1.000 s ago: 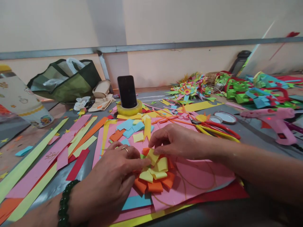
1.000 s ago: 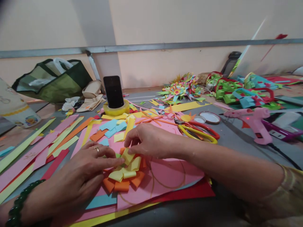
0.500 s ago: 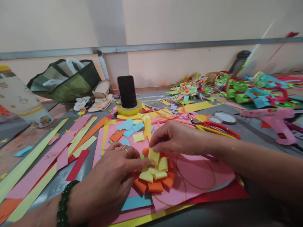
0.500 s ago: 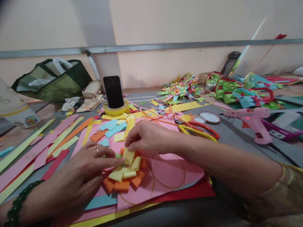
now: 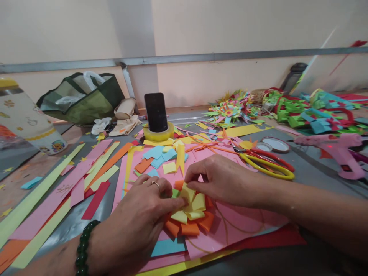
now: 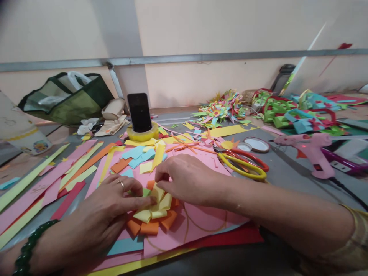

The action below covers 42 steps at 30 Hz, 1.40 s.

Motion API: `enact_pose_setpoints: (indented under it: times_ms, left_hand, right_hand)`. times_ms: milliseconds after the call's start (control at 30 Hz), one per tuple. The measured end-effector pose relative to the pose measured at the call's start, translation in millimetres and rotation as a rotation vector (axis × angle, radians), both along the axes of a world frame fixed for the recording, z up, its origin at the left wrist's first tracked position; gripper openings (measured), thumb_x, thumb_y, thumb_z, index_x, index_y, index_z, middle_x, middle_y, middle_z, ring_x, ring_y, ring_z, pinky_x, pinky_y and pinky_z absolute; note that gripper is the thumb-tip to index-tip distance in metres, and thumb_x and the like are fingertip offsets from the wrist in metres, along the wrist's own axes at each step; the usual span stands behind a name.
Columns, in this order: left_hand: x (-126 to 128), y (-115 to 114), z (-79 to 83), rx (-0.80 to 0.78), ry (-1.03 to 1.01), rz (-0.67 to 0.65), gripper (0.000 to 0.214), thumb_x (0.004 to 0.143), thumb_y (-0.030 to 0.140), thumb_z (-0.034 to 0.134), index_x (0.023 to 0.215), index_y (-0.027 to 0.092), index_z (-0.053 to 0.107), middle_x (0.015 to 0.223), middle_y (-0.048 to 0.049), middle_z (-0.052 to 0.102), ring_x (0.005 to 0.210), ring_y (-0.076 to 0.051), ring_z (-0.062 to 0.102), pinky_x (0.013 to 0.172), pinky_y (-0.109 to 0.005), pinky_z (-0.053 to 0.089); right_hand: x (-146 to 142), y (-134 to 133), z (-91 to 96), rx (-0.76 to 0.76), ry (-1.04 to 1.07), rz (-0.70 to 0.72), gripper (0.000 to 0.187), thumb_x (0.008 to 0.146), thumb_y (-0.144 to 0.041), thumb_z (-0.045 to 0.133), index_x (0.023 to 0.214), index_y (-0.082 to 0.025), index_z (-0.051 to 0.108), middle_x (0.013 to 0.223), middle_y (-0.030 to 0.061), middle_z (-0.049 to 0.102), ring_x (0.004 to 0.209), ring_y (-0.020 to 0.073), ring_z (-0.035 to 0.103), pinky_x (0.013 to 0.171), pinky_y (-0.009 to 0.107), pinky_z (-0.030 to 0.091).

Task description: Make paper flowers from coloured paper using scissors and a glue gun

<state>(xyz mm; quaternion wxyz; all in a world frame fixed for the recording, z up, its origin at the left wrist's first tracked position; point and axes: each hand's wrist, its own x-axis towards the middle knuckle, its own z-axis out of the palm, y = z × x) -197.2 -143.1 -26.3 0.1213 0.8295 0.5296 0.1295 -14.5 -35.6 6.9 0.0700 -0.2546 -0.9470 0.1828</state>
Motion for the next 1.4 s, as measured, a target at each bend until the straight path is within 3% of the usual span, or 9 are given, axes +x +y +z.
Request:
enact_pose_setpoints:
  times_ms: [167,300,567,833,1100,1233,1400]
  left_hand:
    - [0.7,-1.3,-1.1,0.000,0.014,-0.007,0.039,0.085,0.008,0.040,0.103,0.032,0.065,0.096,-0.0024,0.057,0.087,-0.021,0.048,0.079,-0.039,0.033]
    - [1.7,-1.0,-0.5,-0.023,0.018,0.006,0.038,0.087,0.010,0.041,0.103,0.035,0.065,0.094,-0.0013,0.056,0.086,-0.021,0.048,0.076,-0.037,0.033]
    - [-0.6,-0.7,3.5,-0.012,-0.062,0.025,0.026,0.090,0.011,0.040,0.096,0.025,0.062,0.096,-0.0003,0.062,0.087,-0.019,0.052,0.086,-0.040,0.032]
    - [1.5,2.0,4.1,0.002,-0.032,0.001,0.026,0.092,0.012,0.037,0.091,0.023,0.061,0.095,-0.0009,0.061,0.086,-0.019,0.053,0.082,-0.039,0.032]
    - [2.9,1.2,0.6,-0.003,-0.002,0.004,0.028,0.087,0.008,0.039,0.089,0.023,0.063,0.091,-0.0015,0.059,0.083,-0.019,0.051,0.083,-0.040,0.031]
    - [2.5,0.1,1.0,-0.011,-0.016,0.006,0.029,0.084,0.006,0.041,0.090,0.024,0.064,0.092,-0.0013,0.060,0.085,-0.019,0.052,0.084,-0.040,0.030]
    - [0.8,0.1,2.8,0.007,-0.059,0.013,0.027,0.090,0.011,0.041,0.089,0.023,0.065,0.090,0.0005,0.062,0.084,-0.017,0.054,0.085,-0.038,0.030]
  right_hand:
    - [5.4,-3.8,7.1,0.067,-0.018,0.132,0.030,0.078,-0.008,0.054,0.094,-0.025,0.074,0.085,0.0013,0.065,0.072,0.0122,0.056,0.064,0.023,0.039]
    - [9.0,-6.4,8.8,0.163,-0.109,0.265,0.038,0.077,-0.003,0.054,0.093,-0.030,0.074,0.086,0.0014,0.057,0.070,0.0115,0.052,0.059,0.023,0.034]
    - [4.7,-1.4,2.8,0.239,-0.231,0.353,0.026,0.081,-0.006,0.056,0.089,-0.025,0.072,0.079,0.0017,0.052,0.074,0.0142,0.047,0.054,0.025,0.027]
    - [5.0,-0.3,6.3,0.279,-0.196,0.318,0.029,0.081,-0.006,0.056,0.093,-0.026,0.072,0.081,0.0013,0.052,0.071,0.0129,0.045,0.054,0.026,0.026]
    - [2.3,-2.2,-3.5,0.343,-0.221,0.411,0.023,0.085,-0.010,0.054,0.090,-0.023,0.072,0.075,0.0030,0.052,0.073,0.0164,0.045,0.053,0.027,0.024]
    - [8.7,-0.2,5.8,0.318,-0.128,0.392,0.026,0.079,-0.003,0.055,0.087,-0.021,0.073,0.077,0.0025,0.053,0.071,0.0139,0.046,0.056,0.025,0.028]
    - [19.8,2.3,18.6,0.368,0.060,0.349,0.040,0.075,0.007,0.047,0.083,-0.021,0.074,0.075,0.0024,0.051,0.071,0.0125,0.046,0.059,0.024,0.031]
